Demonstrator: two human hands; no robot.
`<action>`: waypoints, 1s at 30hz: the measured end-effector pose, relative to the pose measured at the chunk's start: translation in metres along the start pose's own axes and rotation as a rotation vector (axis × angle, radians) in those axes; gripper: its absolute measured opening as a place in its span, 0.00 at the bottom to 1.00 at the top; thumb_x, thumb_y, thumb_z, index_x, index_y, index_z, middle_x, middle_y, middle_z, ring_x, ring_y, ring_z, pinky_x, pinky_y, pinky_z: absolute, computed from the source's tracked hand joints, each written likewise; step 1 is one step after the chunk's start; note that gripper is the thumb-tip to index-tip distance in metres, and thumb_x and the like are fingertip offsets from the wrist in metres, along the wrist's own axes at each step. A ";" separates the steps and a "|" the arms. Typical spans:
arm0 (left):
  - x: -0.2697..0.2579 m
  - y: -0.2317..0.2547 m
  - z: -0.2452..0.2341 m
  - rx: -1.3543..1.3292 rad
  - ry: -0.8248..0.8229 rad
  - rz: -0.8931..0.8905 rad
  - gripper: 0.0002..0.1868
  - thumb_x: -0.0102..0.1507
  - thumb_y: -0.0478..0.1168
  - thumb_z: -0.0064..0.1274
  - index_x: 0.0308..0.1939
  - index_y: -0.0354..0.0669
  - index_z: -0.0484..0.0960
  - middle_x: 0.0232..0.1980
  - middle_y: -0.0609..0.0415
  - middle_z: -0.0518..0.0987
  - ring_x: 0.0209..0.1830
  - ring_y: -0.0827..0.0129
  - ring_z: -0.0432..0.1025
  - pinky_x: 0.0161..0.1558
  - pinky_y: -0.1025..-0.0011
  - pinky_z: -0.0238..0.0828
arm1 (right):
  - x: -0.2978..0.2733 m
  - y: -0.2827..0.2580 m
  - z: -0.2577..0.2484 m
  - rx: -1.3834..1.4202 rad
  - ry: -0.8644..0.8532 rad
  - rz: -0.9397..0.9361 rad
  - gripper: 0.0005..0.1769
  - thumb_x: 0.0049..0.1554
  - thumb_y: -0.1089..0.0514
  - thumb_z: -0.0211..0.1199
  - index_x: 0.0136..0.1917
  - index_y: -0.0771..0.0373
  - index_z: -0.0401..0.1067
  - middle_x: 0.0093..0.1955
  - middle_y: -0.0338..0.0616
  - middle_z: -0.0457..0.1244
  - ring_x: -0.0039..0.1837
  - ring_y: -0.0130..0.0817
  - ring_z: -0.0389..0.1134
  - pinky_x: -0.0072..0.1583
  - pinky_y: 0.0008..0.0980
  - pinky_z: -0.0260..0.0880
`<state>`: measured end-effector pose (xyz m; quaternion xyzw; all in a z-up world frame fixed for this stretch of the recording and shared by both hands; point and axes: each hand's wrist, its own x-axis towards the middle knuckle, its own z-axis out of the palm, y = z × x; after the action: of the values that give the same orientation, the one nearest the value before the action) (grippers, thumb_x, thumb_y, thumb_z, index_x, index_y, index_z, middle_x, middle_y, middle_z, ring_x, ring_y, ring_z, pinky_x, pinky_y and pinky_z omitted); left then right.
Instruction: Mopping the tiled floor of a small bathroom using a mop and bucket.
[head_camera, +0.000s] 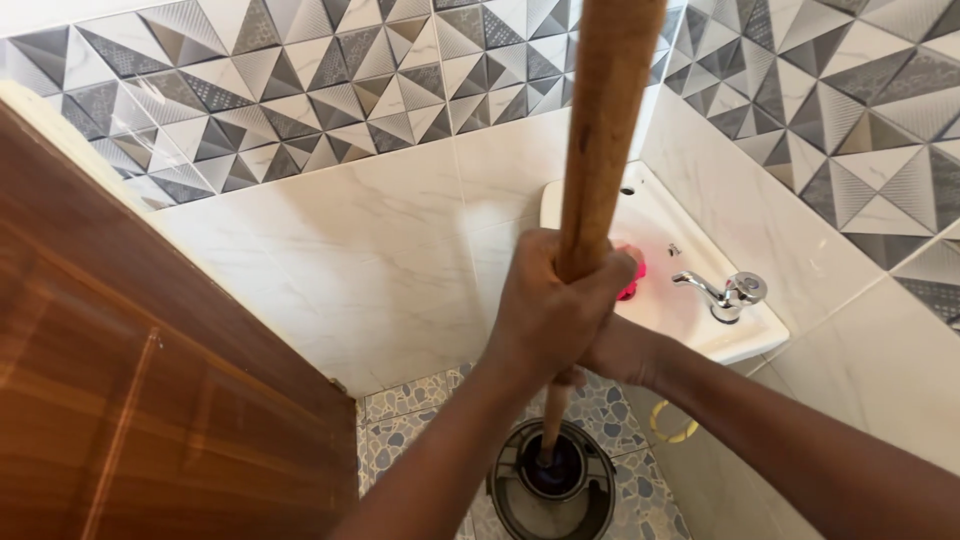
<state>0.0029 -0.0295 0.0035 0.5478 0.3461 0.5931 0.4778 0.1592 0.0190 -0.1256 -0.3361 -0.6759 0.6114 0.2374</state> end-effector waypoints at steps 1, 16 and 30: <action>0.003 -0.004 -0.004 0.004 0.005 -0.003 0.14 0.61 0.39 0.59 0.22 0.38 0.78 0.19 0.59 0.75 0.19 0.81 0.68 0.24 0.75 0.66 | -0.002 0.003 0.005 0.004 -0.006 0.000 0.17 0.61 0.60 0.60 0.63 0.64 0.68 0.58 0.44 0.67 0.60 0.30 0.68 0.57 0.36 0.73; 0.025 0.006 0.036 0.086 0.011 -0.125 0.13 0.63 0.46 0.58 0.28 0.42 0.82 0.14 0.64 0.71 0.13 0.78 0.66 0.18 0.70 0.61 | 0.002 0.012 0.027 0.038 0.443 -0.374 0.30 0.63 0.56 0.61 0.75 0.66 0.59 0.69 0.44 0.60 0.69 0.33 0.62 0.67 0.36 0.66; 0.059 -0.029 0.000 -0.099 -0.322 -0.167 0.12 0.58 0.38 0.57 0.22 0.38 0.73 0.18 0.62 0.69 0.18 0.79 0.63 0.23 0.70 0.59 | 0.034 -0.014 0.046 -0.319 0.990 -0.116 0.28 0.60 0.58 0.56 0.72 0.64 0.56 0.65 0.49 0.61 0.68 0.40 0.65 0.62 0.40 0.68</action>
<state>0.0118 0.0352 -0.0051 0.5807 0.2798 0.4727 0.6009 0.1002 0.0134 -0.1216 -0.5787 -0.5851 0.2547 0.5079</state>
